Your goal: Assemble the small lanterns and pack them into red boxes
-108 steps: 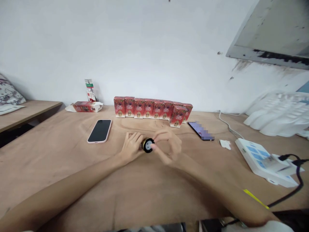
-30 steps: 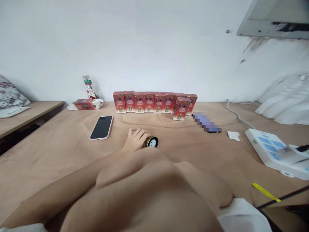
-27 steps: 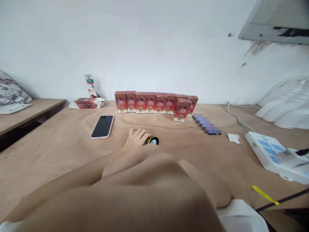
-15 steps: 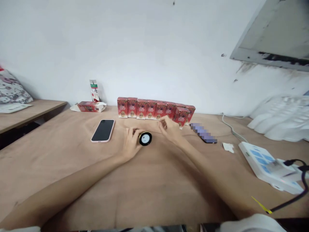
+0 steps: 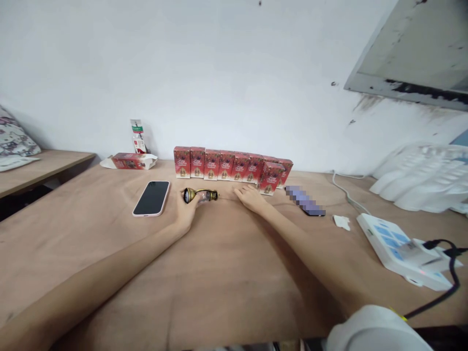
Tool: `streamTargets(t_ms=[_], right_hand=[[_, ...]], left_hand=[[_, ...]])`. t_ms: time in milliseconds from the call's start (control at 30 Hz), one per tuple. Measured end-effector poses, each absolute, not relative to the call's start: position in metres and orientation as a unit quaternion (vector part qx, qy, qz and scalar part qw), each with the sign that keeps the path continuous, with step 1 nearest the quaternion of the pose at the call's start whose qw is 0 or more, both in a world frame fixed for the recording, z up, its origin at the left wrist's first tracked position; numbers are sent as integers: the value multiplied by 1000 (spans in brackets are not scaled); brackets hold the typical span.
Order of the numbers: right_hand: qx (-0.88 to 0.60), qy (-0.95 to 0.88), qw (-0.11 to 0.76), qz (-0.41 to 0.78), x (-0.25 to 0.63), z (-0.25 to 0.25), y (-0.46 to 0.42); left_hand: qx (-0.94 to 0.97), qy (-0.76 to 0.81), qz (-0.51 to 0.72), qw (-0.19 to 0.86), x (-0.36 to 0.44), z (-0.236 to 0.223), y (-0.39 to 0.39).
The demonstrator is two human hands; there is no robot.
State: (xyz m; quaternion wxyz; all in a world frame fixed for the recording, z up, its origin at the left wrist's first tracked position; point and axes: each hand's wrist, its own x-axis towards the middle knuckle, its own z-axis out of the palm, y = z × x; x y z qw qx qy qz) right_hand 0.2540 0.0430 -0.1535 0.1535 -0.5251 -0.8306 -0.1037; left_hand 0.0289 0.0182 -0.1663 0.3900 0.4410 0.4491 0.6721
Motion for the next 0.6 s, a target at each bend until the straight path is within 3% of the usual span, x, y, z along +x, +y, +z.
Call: streamTargets(t_ms=[100,167,233,300,400,600], right_hand=[[-517,-823,215,-97,253,-155,34],[-514,-789,334,-42,252,-158,27],[-505,-716,471,99,248,-163,20],[-498,-646,525,243,245,-170,12],[-523,-635,472,317,242,-180,1],[-559,-678,391,273,244,-164,-15]], left_hand=[[390,415,680,463,30,-161,16],[363,413,679,486,30,-158,14],[350,403,676,508,29,-156,12],[345,389,670,529,28,-156,12],[333,385,662,550,28,-156,13],[341,403,649,549,31,-153,11]])
